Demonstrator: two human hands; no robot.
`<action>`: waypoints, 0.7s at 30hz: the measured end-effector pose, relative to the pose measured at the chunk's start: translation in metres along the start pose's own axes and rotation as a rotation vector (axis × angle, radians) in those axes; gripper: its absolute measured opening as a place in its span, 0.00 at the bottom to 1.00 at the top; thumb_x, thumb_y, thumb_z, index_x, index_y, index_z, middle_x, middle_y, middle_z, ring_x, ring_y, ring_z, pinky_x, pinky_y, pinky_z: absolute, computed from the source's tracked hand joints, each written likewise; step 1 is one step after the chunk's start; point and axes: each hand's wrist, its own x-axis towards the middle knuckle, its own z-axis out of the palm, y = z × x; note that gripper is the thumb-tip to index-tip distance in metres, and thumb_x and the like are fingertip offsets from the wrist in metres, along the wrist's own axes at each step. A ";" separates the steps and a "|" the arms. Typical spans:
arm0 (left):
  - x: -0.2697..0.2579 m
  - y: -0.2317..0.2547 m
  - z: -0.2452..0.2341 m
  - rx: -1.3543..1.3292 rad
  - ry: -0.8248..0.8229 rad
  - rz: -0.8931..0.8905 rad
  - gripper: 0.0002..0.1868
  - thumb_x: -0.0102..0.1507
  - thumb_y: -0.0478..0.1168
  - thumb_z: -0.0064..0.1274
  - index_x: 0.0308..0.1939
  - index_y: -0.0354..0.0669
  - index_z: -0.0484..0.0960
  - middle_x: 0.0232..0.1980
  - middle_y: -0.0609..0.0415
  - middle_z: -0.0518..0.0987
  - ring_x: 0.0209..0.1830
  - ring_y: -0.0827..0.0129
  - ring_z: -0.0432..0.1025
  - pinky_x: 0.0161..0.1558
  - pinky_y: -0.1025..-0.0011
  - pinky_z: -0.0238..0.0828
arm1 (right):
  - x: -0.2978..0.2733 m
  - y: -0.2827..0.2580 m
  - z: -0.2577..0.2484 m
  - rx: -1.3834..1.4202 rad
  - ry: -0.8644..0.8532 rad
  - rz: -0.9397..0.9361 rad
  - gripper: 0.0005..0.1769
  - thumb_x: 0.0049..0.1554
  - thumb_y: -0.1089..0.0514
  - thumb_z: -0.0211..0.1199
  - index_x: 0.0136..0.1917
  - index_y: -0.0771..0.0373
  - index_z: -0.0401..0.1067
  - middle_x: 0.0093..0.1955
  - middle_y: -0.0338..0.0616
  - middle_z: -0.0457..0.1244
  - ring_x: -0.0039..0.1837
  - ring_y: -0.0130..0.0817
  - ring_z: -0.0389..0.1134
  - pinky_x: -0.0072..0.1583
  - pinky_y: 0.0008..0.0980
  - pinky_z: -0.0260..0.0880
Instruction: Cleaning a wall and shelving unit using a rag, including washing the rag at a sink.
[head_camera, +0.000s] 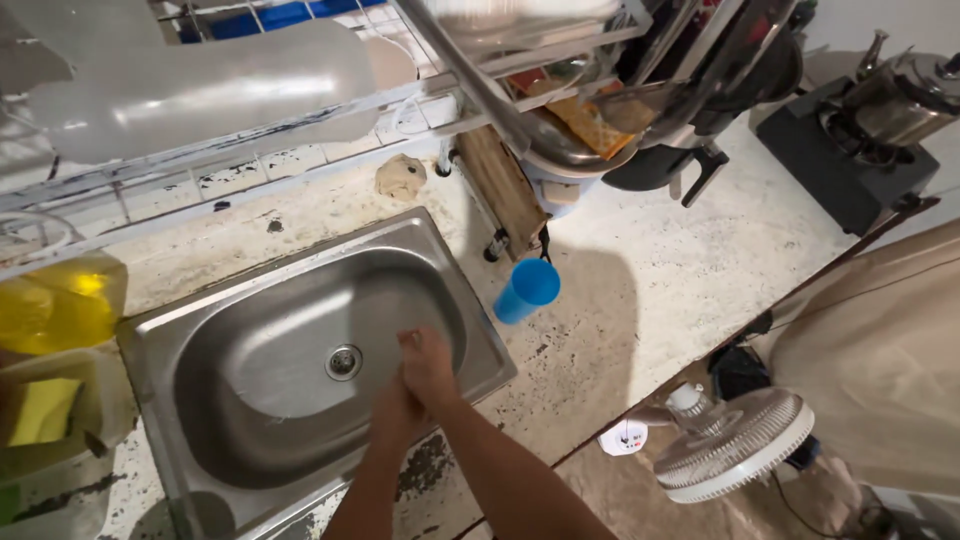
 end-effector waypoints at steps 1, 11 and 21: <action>-0.006 0.006 -0.004 0.036 -0.027 -0.005 0.26 0.52 0.50 0.64 0.48 0.41 0.76 0.42 0.38 0.83 0.42 0.39 0.77 0.42 0.48 0.74 | 0.000 0.007 0.003 -0.136 -0.001 -0.057 0.11 0.62 0.54 0.61 0.48 0.65 0.75 0.47 0.57 0.69 0.53 0.57 0.70 0.52 0.47 0.69; 0.003 0.027 0.000 0.107 -0.098 -0.004 0.28 0.51 0.53 0.65 0.49 0.42 0.79 0.43 0.38 0.84 0.43 0.43 0.79 0.45 0.51 0.75 | 0.000 0.022 -0.027 0.006 0.011 0.154 0.10 0.62 0.56 0.56 0.53 0.60 0.73 0.48 0.51 0.69 0.49 0.47 0.70 0.52 0.44 0.71; 0.067 0.129 0.045 -0.179 -0.096 0.119 0.46 0.54 0.43 0.63 0.74 0.43 0.61 0.71 0.33 0.66 0.69 0.35 0.60 0.68 0.49 0.58 | 0.007 0.056 -0.138 0.425 0.344 0.316 0.26 0.54 0.65 0.61 0.63 0.54 0.57 0.48 0.51 0.64 0.47 0.38 0.67 0.47 0.39 0.72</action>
